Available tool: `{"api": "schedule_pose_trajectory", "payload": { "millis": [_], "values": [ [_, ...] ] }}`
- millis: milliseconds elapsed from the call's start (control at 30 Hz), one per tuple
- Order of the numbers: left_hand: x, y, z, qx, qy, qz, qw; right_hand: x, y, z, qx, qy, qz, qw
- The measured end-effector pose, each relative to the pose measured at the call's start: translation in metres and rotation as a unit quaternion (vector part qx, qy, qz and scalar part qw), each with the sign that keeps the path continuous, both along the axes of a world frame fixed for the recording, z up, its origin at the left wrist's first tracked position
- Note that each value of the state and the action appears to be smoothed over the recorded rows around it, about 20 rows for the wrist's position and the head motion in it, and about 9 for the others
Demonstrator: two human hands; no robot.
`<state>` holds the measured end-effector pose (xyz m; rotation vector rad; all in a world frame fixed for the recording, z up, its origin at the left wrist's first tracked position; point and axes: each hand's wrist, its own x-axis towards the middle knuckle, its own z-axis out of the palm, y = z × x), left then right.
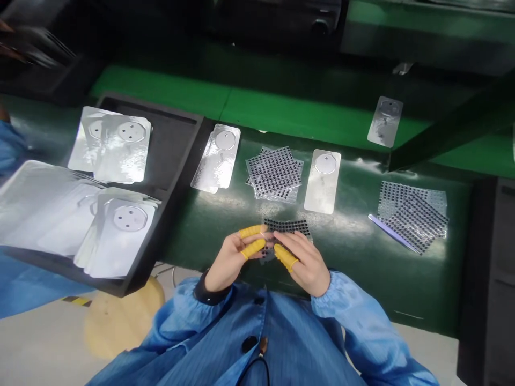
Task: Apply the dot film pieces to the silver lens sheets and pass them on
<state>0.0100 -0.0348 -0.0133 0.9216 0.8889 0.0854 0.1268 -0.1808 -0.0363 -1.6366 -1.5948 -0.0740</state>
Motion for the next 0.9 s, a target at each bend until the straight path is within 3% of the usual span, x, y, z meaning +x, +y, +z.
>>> {"api": "schedule_pose_trajectory", "payload": {
  "millis": [233, 433, 567, 767, 900],
  "values": [
    [0.003, -0.008, -0.006, 0.046, -0.025, -0.012, 0.999, 0.001, 0.013, 0.005, 0.005, 0.116, -0.078, 0.990],
    [-0.001, -0.013, -0.013, 0.091, -0.064, -0.036, 0.993, 0.002, 0.028, 0.001, -0.005, 0.001, -0.048, 0.999],
    [-0.002, -0.012, -0.016, 0.117, -0.052, -0.060, 0.990, -0.001, 0.031, -0.002, -0.001, -0.081, -0.062, 0.995],
    [0.005, -0.010, -0.017, 0.137, -0.038, -0.060, 0.988, -0.002, 0.033, -0.006, 0.026, -0.118, -0.112, 0.986],
    [0.008, -0.008, -0.022, 0.171, -0.033, -0.052, 0.983, -0.001, 0.032, -0.012, 0.051, -0.072, -0.123, 0.988]
  ]
}}
